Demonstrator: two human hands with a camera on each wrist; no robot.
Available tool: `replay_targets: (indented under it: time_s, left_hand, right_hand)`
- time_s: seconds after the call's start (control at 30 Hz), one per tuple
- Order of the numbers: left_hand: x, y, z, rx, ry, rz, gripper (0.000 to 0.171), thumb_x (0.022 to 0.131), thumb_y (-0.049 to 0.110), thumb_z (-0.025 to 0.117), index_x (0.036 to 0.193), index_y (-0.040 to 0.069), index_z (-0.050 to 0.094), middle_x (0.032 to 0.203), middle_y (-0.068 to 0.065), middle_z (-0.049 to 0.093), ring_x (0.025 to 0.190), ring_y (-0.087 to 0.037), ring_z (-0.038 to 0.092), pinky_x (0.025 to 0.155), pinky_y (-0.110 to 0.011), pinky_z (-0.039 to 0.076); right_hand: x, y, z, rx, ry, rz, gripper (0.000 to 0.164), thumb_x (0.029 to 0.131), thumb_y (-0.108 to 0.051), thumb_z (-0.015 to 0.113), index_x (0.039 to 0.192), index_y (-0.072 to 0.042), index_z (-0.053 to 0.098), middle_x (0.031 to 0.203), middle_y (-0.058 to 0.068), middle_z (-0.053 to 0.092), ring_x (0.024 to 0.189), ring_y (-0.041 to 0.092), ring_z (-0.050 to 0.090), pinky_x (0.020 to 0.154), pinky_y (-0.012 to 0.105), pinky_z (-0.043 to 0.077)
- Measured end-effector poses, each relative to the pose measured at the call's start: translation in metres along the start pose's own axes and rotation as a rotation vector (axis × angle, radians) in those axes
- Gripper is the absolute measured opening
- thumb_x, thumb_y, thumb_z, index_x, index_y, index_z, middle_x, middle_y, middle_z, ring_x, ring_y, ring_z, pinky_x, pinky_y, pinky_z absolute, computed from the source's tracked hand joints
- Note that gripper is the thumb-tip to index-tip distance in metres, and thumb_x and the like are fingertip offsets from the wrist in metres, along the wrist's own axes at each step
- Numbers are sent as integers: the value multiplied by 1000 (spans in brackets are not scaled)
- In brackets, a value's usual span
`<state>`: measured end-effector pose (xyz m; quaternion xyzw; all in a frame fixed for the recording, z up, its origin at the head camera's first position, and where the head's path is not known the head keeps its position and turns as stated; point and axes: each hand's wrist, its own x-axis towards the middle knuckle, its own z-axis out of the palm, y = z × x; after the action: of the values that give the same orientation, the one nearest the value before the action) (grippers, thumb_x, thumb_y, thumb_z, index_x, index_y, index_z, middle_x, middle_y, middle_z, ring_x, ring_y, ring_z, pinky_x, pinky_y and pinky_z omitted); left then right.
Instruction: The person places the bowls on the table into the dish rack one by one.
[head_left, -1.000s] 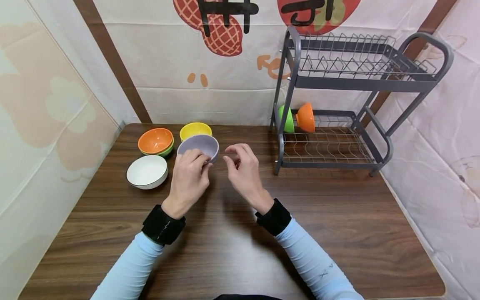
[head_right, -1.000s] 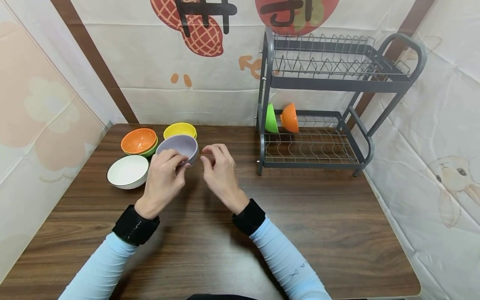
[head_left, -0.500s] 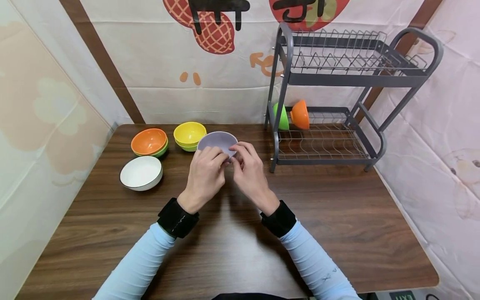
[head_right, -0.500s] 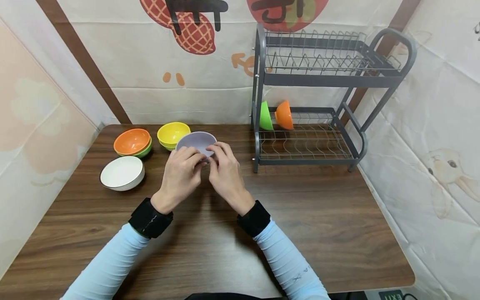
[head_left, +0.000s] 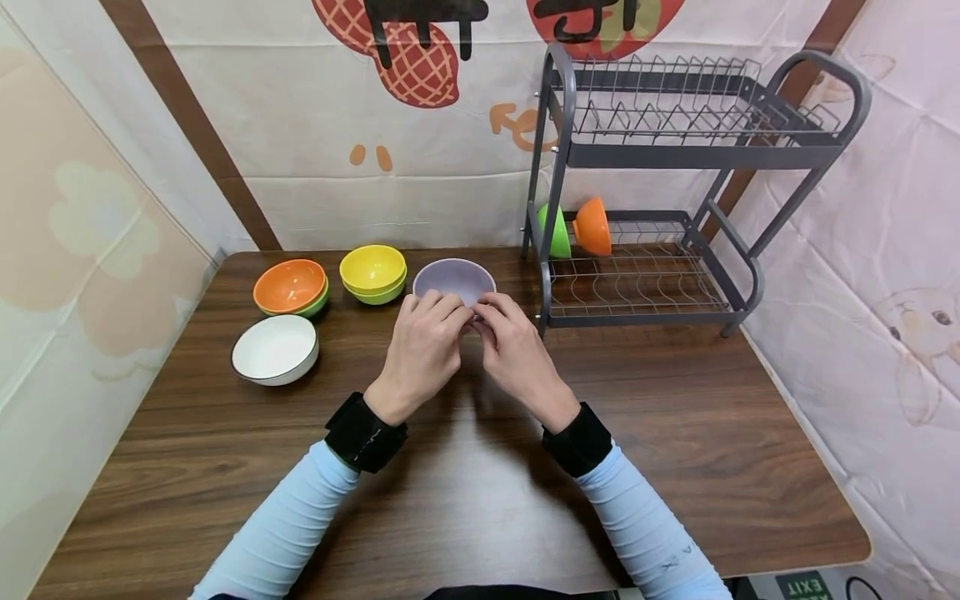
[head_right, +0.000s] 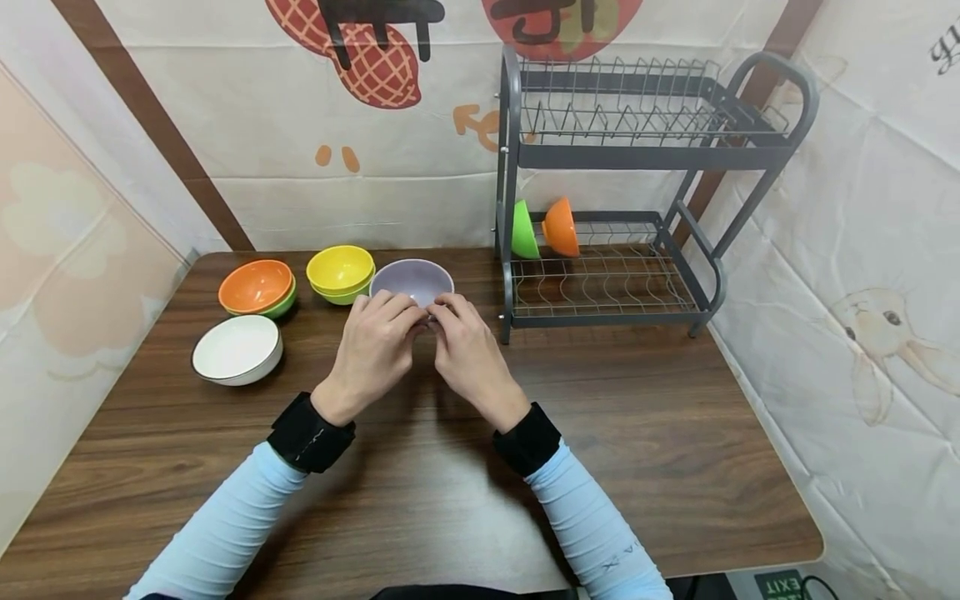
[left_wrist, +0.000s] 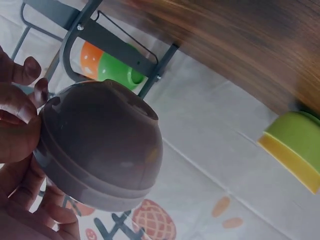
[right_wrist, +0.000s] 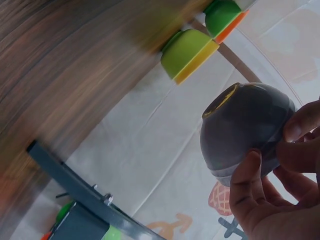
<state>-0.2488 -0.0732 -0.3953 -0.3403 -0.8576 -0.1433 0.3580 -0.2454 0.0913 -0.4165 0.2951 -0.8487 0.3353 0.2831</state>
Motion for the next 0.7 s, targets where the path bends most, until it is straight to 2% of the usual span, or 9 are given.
replay_targets:
  time_s: [0.17,0.37,0.47,0.53,0.63,0.7]
  left_hand:
    - [3,3,0,-2,-28,15,8,89,11,64,94,6,66,89,-4,55,84,-26,49,72,-41,34]
    - [10,5,-2,-20,-16,59,12,91,13,62,100,6,65,99,-6,56,98,-27,48,87,-48,31]
    - [14,8,-2,-64,51,82,19,90,12,63,108,5,64,107,-8,57,109,-31,47,92,-49,30]
    - [18,9,-3,-121,113,77,30,88,14,66,117,5,62,116,-10,56,116,-32,44,94,-48,30]
    - [25,11,-2,-244,210,37,49,86,18,69,131,5,54,128,-12,51,124,-32,39,98,-46,29]
    - [31,12,1,-354,277,-11,55,87,18,68,136,4,49,134,-12,48,125,-30,38,100,-46,28]
  right_hand:
    - [-4,4,-4,8,32,-10,16,95,-8,55,109,-5,63,113,7,53,100,13,53,84,22,44]
    - [-9,6,-10,-1,114,-17,15,96,-11,55,107,-4,62,107,7,53,92,13,54,78,23,46]
    - [-12,6,-13,6,178,-5,15,96,-13,56,105,-3,61,104,8,53,86,13,52,72,25,45]
    - [-14,5,-16,24,228,12,15,96,-13,56,105,-2,61,101,8,53,81,13,51,68,25,44]
    - [-18,3,-23,64,308,35,15,95,-13,57,105,-1,60,98,9,53,77,13,51,65,24,43]
    - [-21,2,-31,86,369,47,15,94,-11,58,105,0,61,95,9,53,75,13,52,63,24,43]
